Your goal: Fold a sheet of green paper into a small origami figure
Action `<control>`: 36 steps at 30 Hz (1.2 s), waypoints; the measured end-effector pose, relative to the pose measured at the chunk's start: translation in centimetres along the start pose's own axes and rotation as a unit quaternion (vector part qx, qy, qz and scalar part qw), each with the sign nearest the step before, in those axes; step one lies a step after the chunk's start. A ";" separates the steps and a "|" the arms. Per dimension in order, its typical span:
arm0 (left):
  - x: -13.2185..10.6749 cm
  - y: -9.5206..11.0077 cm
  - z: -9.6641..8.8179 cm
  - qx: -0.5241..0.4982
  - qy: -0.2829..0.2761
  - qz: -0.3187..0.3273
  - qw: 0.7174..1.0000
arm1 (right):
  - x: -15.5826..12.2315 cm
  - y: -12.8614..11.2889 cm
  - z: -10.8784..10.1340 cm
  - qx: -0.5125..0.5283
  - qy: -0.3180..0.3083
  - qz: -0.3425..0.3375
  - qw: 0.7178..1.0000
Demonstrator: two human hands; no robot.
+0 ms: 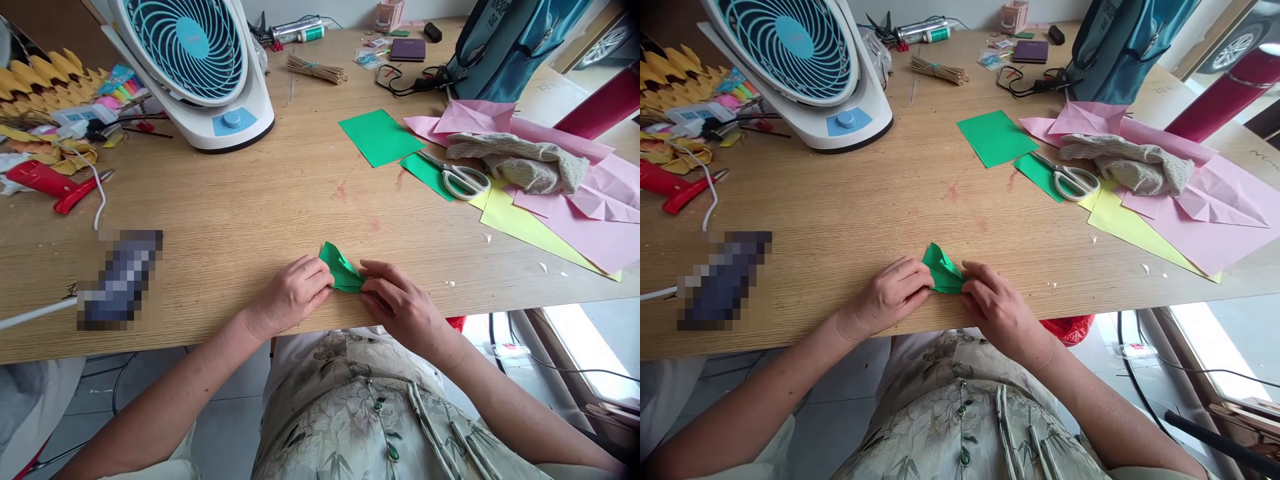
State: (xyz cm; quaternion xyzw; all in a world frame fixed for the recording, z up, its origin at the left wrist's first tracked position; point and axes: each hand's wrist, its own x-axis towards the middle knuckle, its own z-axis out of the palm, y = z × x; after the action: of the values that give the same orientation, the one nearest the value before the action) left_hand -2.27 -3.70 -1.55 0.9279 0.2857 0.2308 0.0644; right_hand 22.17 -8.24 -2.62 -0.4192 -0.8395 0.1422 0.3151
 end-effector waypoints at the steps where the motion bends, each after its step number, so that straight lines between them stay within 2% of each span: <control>1: 0.1 0.0 0.0 -0.006 -0.004 -0.008 1.000 | 0.0 0.1 -0.2 0.000 -0.005 0.002 1.000; 6: 0.4 0.3 0.1 -0.010 -0.018 -0.039 0.999 | 0.8 0.7 -1.2 0.015 -0.033 -0.003 0.999; 10: 0.5 0.5 0.3 0.010 -0.033 -0.031 0.999 | 1.7 1.8 -2.0 0.052 -0.085 -0.008 0.995; 15: 0.6 0.9 0.1 0.001 -0.018 -0.052 0.998 | 2.1 3.2 -2.2 0.085 -0.116 -0.033 0.989; 19: 0.9 1.1 -0.1 -0.013 -0.020 -0.087 0.996 | 2.2 3.2 -2.2 0.064 -0.113 -0.041 0.991; 24: 1.1 1.2 -0.2 -0.008 -0.043 -0.079 0.996 | 2.3 2.4 -2.3 0.041 -0.112 -0.057 0.991; 30: 1.0 0.9 0.1 0.000 -0.065 -0.059 0.996 | 1.9 1.7 -1.9 0.040 -0.078 -0.013 0.996; 36: 0.7 0.6 0.4 -0.041 -0.038 -0.069 0.996 | 1.5 1.4 -1.5 0.053 -0.051 0.025 0.997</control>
State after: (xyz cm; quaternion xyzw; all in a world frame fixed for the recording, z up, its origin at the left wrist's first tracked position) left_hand -1.24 -3.81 -1.50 0.9107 0.3366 0.2019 0.1288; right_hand 23.38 -6.24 -1.59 -0.4146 -0.8350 0.2157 0.2903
